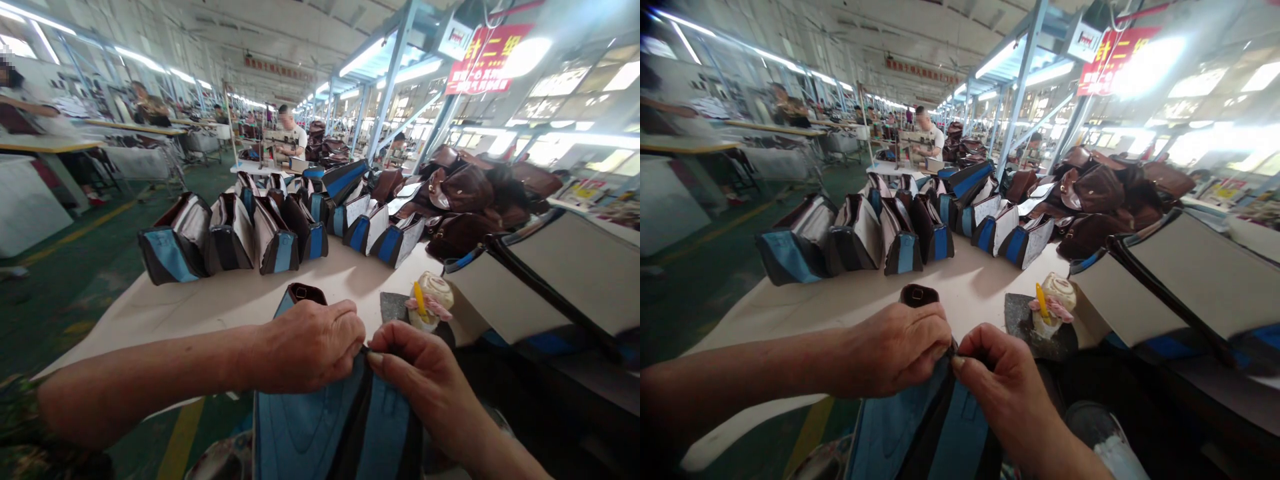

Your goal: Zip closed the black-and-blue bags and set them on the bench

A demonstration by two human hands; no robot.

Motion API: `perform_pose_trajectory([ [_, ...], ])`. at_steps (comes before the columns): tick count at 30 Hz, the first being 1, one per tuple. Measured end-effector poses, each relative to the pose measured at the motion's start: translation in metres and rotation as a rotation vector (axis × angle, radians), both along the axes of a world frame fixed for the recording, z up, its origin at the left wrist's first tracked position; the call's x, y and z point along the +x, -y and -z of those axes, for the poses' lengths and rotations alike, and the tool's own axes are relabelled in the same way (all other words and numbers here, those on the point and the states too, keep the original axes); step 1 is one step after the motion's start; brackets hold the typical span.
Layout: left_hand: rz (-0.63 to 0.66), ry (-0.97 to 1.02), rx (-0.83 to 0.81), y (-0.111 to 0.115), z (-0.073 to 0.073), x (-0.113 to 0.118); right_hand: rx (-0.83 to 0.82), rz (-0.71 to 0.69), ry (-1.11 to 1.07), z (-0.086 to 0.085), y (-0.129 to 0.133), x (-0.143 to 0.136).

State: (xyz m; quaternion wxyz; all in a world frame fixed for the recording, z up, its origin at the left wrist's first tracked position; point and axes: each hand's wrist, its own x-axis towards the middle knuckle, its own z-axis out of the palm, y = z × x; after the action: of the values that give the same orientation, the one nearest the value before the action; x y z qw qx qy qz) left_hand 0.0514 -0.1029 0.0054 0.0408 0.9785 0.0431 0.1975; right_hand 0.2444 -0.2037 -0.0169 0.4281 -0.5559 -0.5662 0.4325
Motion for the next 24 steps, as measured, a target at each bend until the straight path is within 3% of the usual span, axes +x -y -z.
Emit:
perform_pose_trajectory([
  [6,0.173,0.071,-0.336,-0.009,0.006,-0.004,0.678,-0.061,0.496,0.007,0.008,0.001],
  [10,0.125,0.000,-0.704,-0.009,-0.001,-0.002,0.951,-0.131,0.773,0.011,0.012,0.006],
  [14,0.011,-0.193,-0.952,-0.013,-0.004,0.006,1.044,-0.187,0.895,0.012,0.014,0.009],
  [19,0.050,-0.398,-1.062,-0.019,0.001,0.010,1.025,-0.264,1.095,0.008,0.023,0.006],
  [21,0.069,-0.407,-1.085,-0.019,0.000,0.009,1.016,-0.252,1.067,0.005,0.028,0.005],
  [24,0.141,-0.425,-1.126,-0.019,-0.003,0.009,0.895,-0.195,0.813,0.002,0.034,0.007],
])
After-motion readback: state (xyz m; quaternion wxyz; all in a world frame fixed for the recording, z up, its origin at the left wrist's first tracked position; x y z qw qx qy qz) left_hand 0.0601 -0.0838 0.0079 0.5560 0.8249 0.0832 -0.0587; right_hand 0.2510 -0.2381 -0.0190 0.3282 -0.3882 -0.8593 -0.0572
